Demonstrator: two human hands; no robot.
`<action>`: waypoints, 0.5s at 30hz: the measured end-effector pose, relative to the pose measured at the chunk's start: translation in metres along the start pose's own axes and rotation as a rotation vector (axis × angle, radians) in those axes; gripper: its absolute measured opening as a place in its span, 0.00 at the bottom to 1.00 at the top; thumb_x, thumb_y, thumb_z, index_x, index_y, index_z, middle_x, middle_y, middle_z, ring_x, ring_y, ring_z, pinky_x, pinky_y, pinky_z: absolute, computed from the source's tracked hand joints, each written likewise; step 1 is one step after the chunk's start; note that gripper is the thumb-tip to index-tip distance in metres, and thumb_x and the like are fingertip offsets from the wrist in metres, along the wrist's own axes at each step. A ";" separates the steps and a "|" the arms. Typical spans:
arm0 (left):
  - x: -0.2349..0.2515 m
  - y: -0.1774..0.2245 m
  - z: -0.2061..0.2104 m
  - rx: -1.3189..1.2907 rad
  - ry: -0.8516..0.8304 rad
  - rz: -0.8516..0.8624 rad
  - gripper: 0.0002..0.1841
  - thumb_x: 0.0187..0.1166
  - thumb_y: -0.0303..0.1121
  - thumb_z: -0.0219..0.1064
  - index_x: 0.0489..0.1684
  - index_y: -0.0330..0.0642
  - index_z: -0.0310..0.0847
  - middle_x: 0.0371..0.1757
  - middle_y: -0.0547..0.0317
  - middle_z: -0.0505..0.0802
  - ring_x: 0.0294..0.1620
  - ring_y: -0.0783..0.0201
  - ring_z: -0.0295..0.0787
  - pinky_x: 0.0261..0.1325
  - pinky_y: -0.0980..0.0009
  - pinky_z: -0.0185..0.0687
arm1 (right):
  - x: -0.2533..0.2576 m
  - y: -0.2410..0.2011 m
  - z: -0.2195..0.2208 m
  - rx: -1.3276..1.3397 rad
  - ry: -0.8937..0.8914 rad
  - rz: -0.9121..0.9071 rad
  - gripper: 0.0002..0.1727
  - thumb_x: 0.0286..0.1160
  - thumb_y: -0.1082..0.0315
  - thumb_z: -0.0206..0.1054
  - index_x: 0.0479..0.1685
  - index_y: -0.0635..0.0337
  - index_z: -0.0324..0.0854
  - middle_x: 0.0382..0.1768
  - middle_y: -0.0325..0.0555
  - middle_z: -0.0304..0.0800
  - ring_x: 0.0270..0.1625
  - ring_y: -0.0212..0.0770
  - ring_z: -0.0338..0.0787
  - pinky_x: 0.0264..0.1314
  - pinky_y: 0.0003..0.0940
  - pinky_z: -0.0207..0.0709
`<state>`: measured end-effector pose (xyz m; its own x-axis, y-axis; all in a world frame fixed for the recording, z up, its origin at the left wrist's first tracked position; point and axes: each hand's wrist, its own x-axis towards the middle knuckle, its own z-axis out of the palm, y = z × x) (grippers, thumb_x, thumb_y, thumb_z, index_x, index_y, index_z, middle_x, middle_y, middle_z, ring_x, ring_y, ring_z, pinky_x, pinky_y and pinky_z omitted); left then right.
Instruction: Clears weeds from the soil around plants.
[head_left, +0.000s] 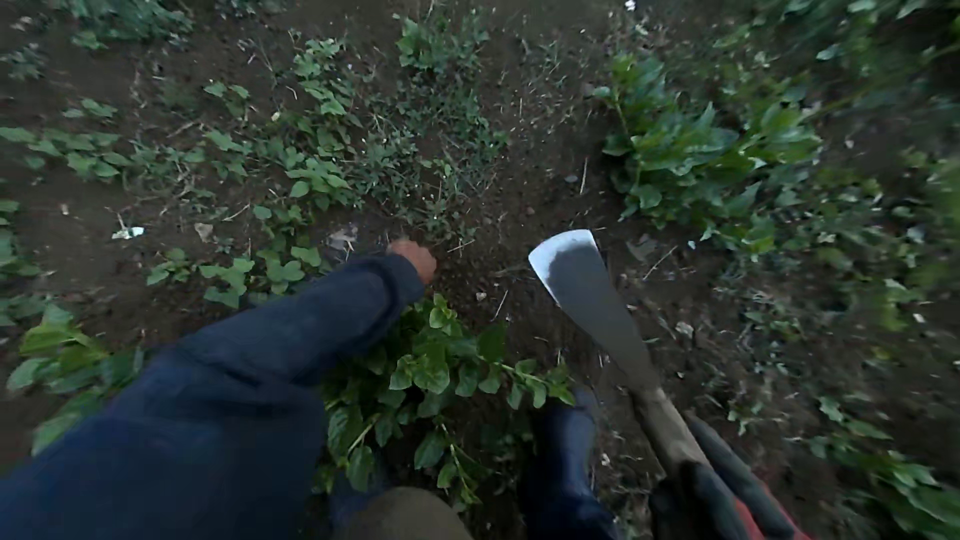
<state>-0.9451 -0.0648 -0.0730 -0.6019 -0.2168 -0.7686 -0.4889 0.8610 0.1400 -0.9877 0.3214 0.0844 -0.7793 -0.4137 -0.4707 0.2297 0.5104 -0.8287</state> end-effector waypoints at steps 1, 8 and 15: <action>0.005 0.000 0.011 0.007 -0.056 -0.061 0.13 0.83 0.27 0.64 0.60 0.33 0.85 0.60 0.35 0.91 0.62 0.34 0.89 0.59 0.34 0.83 | 0.009 -0.001 0.006 -0.037 -0.001 0.005 0.28 0.90 0.60 0.55 0.86 0.58 0.65 0.36 0.37 0.92 0.22 0.33 0.87 0.20 0.34 0.85; -0.016 -0.120 -0.032 -0.435 0.371 -0.059 0.16 0.84 0.30 0.63 0.67 0.42 0.85 0.57 0.34 0.92 0.61 0.32 0.89 0.63 0.26 0.77 | 0.101 0.001 -0.012 -0.427 -0.305 0.221 0.26 0.85 0.56 0.59 0.81 0.49 0.76 0.32 0.45 0.91 0.21 0.40 0.85 0.20 0.40 0.83; -0.061 -0.098 -0.055 -0.307 0.321 -0.168 0.24 0.80 0.28 0.65 0.77 0.57 0.81 0.55 0.38 0.94 0.57 0.32 0.91 0.56 0.26 0.80 | 0.186 0.029 0.083 -0.548 -0.501 0.050 0.24 0.86 0.54 0.60 0.78 0.45 0.80 0.58 0.44 0.93 0.50 0.38 0.93 0.56 0.45 0.87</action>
<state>-0.8946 -0.1613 -0.0055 -0.6394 -0.5146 -0.5712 -0.7313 0.6365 0.2451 -1.0778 0.1965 -0.0521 -0.3858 -0.6072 -0.6946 -0.1681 0.7866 -0.5942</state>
